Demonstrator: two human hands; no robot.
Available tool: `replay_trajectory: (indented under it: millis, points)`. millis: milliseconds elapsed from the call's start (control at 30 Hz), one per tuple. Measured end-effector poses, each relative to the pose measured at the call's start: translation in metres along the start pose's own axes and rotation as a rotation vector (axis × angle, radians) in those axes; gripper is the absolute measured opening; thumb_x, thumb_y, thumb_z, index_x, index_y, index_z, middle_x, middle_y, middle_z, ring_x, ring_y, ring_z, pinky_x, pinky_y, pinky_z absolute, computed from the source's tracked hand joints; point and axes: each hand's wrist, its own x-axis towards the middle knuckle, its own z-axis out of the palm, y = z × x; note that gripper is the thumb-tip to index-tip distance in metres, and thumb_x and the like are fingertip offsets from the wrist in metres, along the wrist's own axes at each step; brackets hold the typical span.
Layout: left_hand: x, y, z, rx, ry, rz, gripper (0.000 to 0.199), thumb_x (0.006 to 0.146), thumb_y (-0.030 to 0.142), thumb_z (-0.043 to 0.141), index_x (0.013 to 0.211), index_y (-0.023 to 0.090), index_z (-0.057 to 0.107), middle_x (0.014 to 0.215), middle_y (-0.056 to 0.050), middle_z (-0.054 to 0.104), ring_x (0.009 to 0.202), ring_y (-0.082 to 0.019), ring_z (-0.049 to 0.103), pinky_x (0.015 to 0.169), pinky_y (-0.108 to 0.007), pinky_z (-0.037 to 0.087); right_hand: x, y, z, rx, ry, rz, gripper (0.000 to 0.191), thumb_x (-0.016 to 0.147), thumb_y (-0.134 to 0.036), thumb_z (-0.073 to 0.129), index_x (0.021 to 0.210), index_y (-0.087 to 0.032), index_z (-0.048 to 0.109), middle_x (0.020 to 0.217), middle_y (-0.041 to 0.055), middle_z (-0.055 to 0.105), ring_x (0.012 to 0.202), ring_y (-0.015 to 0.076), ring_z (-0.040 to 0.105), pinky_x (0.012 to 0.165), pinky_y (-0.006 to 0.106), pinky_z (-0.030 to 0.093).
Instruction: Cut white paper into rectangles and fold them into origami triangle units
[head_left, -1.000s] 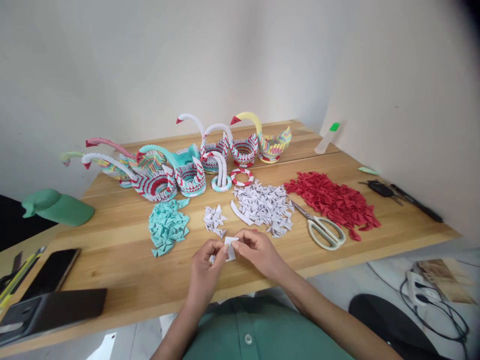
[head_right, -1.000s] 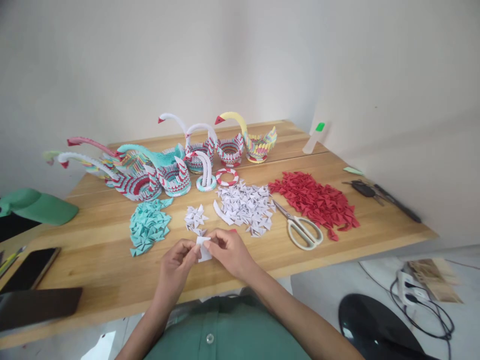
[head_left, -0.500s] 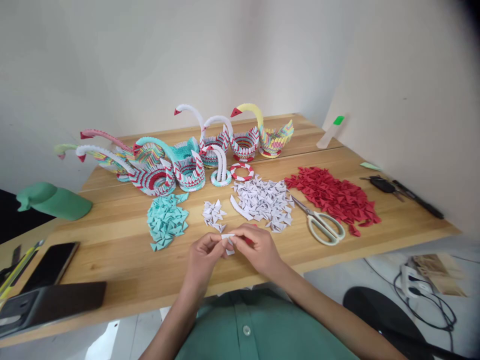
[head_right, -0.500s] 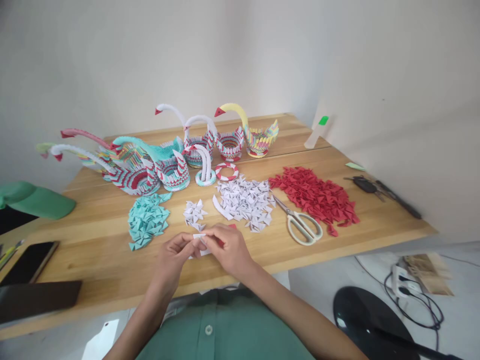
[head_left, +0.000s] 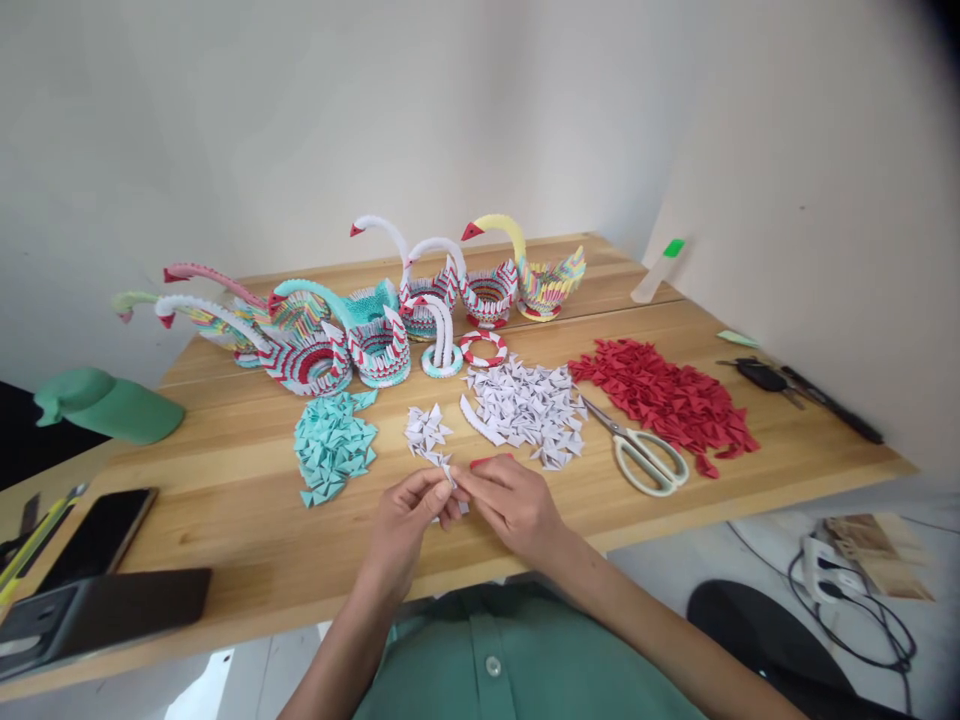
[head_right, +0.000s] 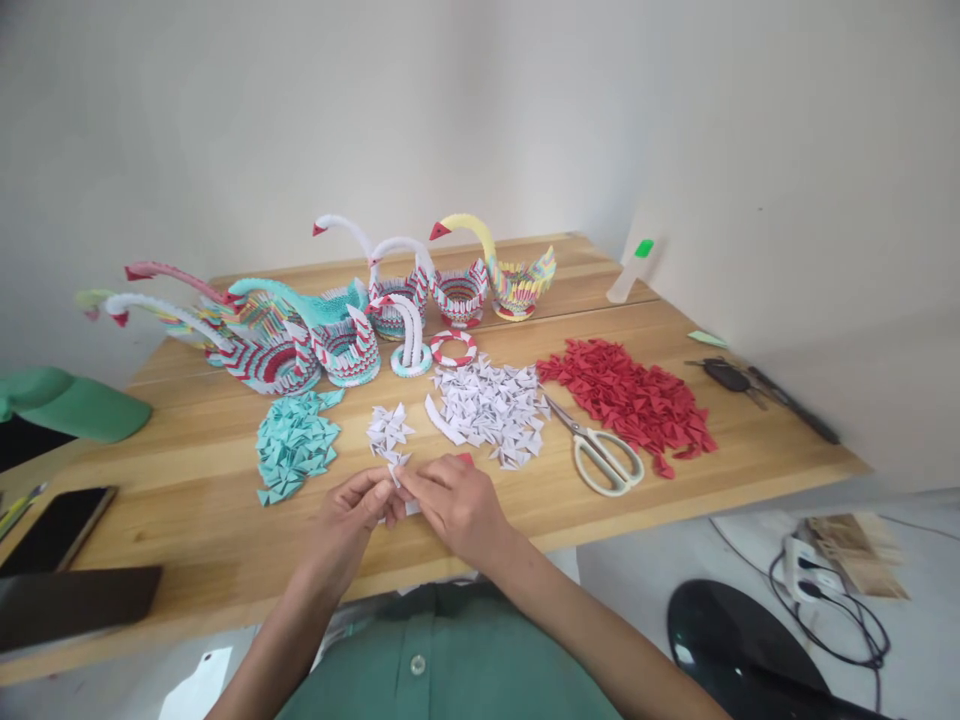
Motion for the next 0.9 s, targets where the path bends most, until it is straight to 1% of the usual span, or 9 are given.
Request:
replay_trajectory:
  millis: [100, 233, 333, 433, 533, 633, 700, 800, 900]
  points:
    - [0.002, -0.002, 0.000, 0.014, 0.052, -0.011, 0.028, 0.072, 0.040, 0.075, 0.083, 0.014, 0.069, 0.065, -0.003, 0.067, 0.056, -0.012, 0.055, 0.053, -0.023, 0.042, 0.001, -0.001, 0.000, 0.068, 0.024, 0.031, 0.039, 0.095, -0.010, 0.047, 0.128, -0.025, 0.060, 0.088, 0.0067, 0.069, 0.077, 0.0174, 0.063, 0.068, 0.029, 0.052]
    - [0.005, -0.002, -0.001, 0.145, 0.104, 0.026, 0.021, 0.072, 0.035, 0.073, 0.075, 0.014, 0.070, 0.064, -0.003, 0.068, 0.054, -0.012, 0.053, 0.052, -0.022, 0.042, 0.010, -0.003, -0.005, 0.190, 0.027, 0.178, 0.029, 0.094, -0.015, 0.053, 0.117, -0.024, 0.066, 0.094, 0.0071, 0.069, 0.086, 0.0182, 0.065, 0.074, 0.031, 0.053]
    - [0.004, 0.000, -0.002, 0.306, 0.100, 0.156, 0.015, 0.077, 0.029, 0.067, 0.076, 0.016, 0.073, 0.068, -0.004, 0.069, 0.059, -0.014, 0.056, 0.058, -0.024, 0.044, 0.017, -0.004, -0.009, 0.235, -0.006, 0.232, 0.018, 0.092, -0.021, 0.059, 0.107, -0.023, 0.069, 0.094, 0.0070, 0.070, 0.087, 0.0188, 0.066, 0.077, 0.032, 0.053]
    - [0.002, 0.003, 0.000, 0.485, 0.093, 0.323, 0.014, 0.082, 0.025, 0.063, 0.081, 0.018, 0.075, 0.072, -0.004, 0.070, 0.065, -0.016, 0.058, 0.063, -0.026, 0.045, 0.020, -0.006, -0.009, 0.256, -0.028, 0.245, 0.011, 0.092, -0.021, 0.058, 0.093, -0.022, 0.069, 0.085, 0.0047, 0.070, 0.080, 0.0175, 0.065, 0.073, 0.030, 0.052]
    - [0.000, 0.004, 0.001, 0.566, 0.112, 0.415, 0.013, 0.084, 0.022, 0.062, 0.083, 0.019, 0.075, 0.072, -0.004, 0.070, 0.065, -0.016, 0.059, 0.064, -0.026, 0.045, 0.019, -0.007, -0.008, 0.262, -0.012, 0.270, 0.011, 0.092, -0.020, 0.056, 0.087, -0.021, 0.066, 0.080, 0.0037, 0.068, 0.075, 0.0174, 0.063, 0.070, 0.030, 0.050]
    - [-0.001, 0.002, 0.002, 0.590, 0.146, 0.438, 0.011, 0.084, 0.023, 0.064, 0.079, 0.019, 0.074, 0.069, -0.003, 0.068, 0.062, -0.016, 0.057, 0.061, -0.026, 0.044, 0.016, -0.008, -0.008, 0.253, -0.022, 0.305, 0.013, 0.092, -0.022, 0.054, 0.083, -0.021, 0.062, 0.076, 0.0030, 0.066, 0.071, 0.0175, 0.062, 0.067, 0.029, 0.048]
    - [-0.001, 0.001, 0.001, 0.622, 0.148, 0.455, 0.015, 0.085, 0.023, 0.063, 0.074, 0.019, 0.072, 0.065, -0.002, 0.067, 0.061, -0.017, 0.057, 0.061, -0.026, 0.043, 0.015, -0.007, -0.008, 0.252, -0.049, 0.320, 0.014, 0.093, -0.024, 0.052, 0.082, -0.021, 0.061, 0.075, 0.0027, 0.065, 0.070, 0.0174, 0.061, 0.066, 0.029, 0.047]
    - [-0.001, 0.001, 0.002, 0.686, 0.092, 0.508, 0.019, 0.088, 0.020, 0.059, 0.073, 0.020, 0.071, 0.066, -0.003, 0.068, 0.064, -0.018, 0.059, 0.064, -0.028, 0.043, 0.014, -0.006, -0.009, 0.245, -0.108, 0.312, 0.014, 0.092, -0.027, 0.054, 0.080, -0.022, 0.060, 0.074, 0.0020, 0.065, 0.069, 0.0178, 0.062, 0.064, 0.028, 0.048]
    - [-0.002, 0.003, 0.004, 0.745, 0.051, 0.528, 0.021, 0.089, 0.021, 0.058, 0.074, 0.021, 0.072, 0.066, -0.004, 0.068, 0.065, -0.019, 0.060, 0.064, -0.029, 0.042, 0.011, -0.006, -0.009, 0.199, -0.088, 0.281, 0.020, 0.093, -0.028, 0.053, 0.075, -0.022, 0.059, 0.069, 0.0013, 0.064, 0.064, 0.0174, 0.061, 0.059, 0.027, 0.048]
